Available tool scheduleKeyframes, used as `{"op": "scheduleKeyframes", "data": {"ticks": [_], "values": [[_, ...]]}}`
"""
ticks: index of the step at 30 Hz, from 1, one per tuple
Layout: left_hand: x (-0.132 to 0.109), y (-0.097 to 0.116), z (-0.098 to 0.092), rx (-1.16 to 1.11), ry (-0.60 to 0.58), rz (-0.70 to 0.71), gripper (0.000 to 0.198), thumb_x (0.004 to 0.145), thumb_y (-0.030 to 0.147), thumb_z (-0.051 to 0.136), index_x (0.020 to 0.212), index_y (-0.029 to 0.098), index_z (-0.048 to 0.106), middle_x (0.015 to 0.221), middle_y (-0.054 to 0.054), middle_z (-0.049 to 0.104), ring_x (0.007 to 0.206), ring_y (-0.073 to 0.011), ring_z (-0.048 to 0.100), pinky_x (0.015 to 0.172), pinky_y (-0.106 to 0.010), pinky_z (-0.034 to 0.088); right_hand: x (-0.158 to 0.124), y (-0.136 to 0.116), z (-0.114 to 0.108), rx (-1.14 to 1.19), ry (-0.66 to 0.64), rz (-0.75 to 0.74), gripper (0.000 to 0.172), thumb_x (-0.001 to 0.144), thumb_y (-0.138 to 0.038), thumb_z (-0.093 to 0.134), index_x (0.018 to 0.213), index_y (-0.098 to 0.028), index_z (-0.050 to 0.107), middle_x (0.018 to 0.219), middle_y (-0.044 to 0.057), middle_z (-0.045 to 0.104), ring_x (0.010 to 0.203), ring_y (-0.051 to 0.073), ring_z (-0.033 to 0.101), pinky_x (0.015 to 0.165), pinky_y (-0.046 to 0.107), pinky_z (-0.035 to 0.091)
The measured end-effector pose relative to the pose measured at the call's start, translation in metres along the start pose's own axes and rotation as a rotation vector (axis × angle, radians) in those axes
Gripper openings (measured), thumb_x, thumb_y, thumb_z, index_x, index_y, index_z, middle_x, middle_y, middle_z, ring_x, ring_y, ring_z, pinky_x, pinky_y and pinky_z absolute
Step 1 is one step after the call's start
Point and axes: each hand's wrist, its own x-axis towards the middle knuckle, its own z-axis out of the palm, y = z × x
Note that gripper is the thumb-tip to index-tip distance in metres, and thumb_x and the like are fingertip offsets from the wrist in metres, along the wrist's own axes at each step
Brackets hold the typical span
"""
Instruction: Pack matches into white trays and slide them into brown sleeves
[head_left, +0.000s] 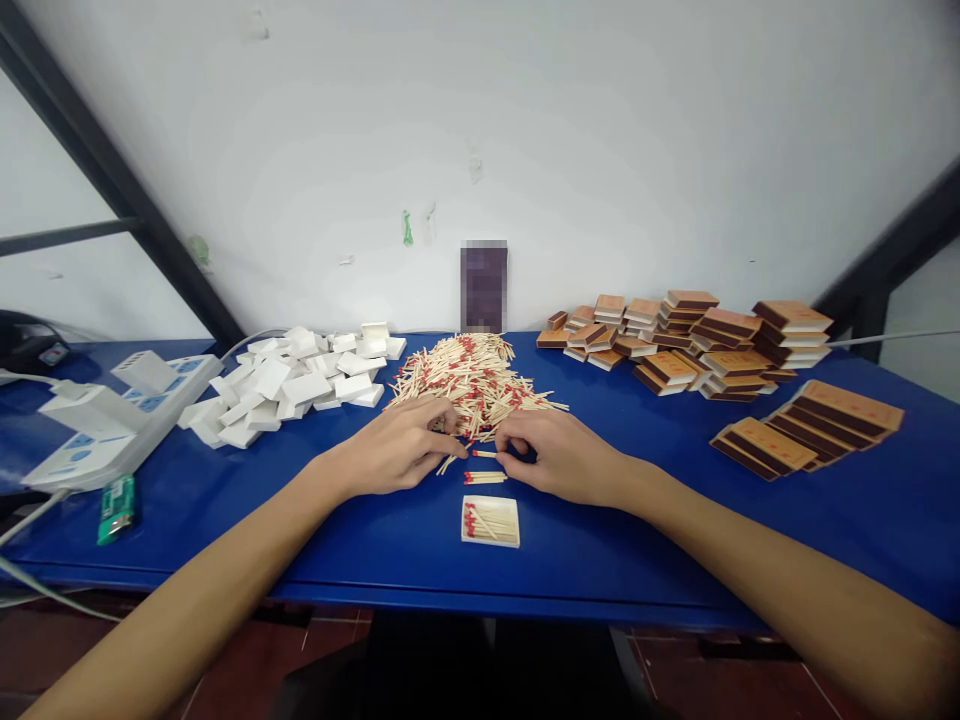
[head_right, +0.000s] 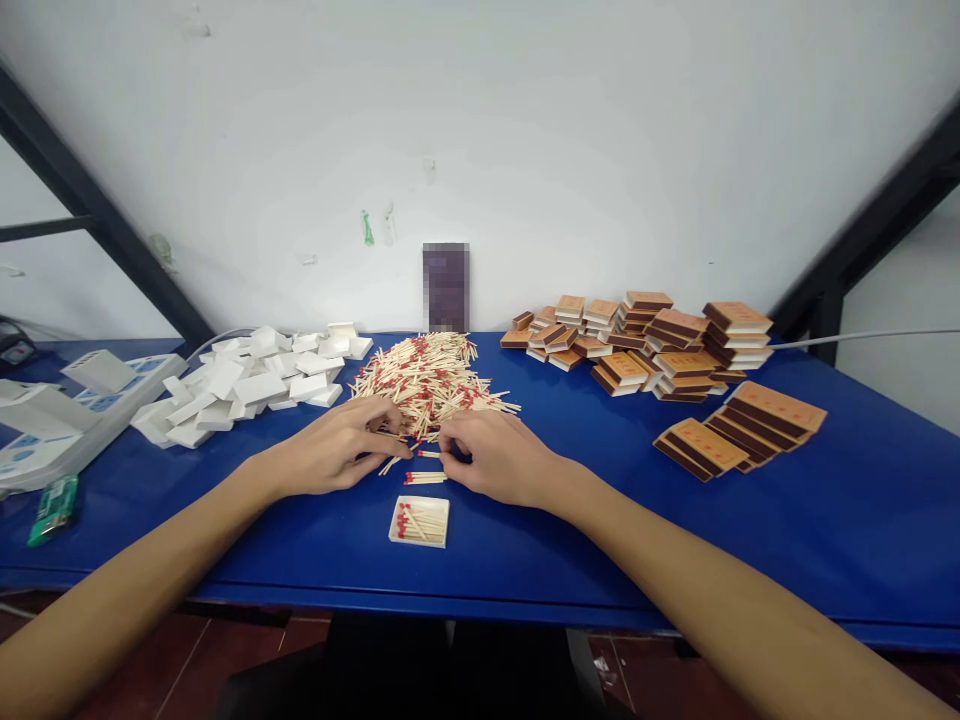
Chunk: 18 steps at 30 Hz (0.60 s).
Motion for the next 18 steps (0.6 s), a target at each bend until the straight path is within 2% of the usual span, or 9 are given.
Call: {"op": "scheduleKeyframes", "data": {"ticks": [7,18], "values": [[0.000,0.002,-0.009,-0.032,-0.042,0.023,0.023,0.095,0.021,0.051,0.100,0.025,0.073,0.096,-0.004,0.059,0.090,-0.0174,0.056,0.080,-0.033,0.042,-0.001,0.002,0.001,0.010,0.004,-0.006,0.010,0.083,-0.016,0.058,0.073,-0.018,0.055,0.069,-0.003,0.056,0.063,0.010,0.046,0.060,0.024,0.031],[-0.003,0.004,-0.019,-0.072,-0.073,-0.062,0.016,0.090,0.023,0.058,0.092,0.022,0.073,0.095,-0.004,0.061,0.088,-0.0169,0.057,0.079,-0.030,0.044,-0.001,0.002,0.000,0.012,-0.009,-0.005,0.010,0.084,-0.016,0.058,0.074,-0.018,0.056,0.070,-0.003,0.055,0.063,0.010,0.046,0.059,0.024,0.030]]}}
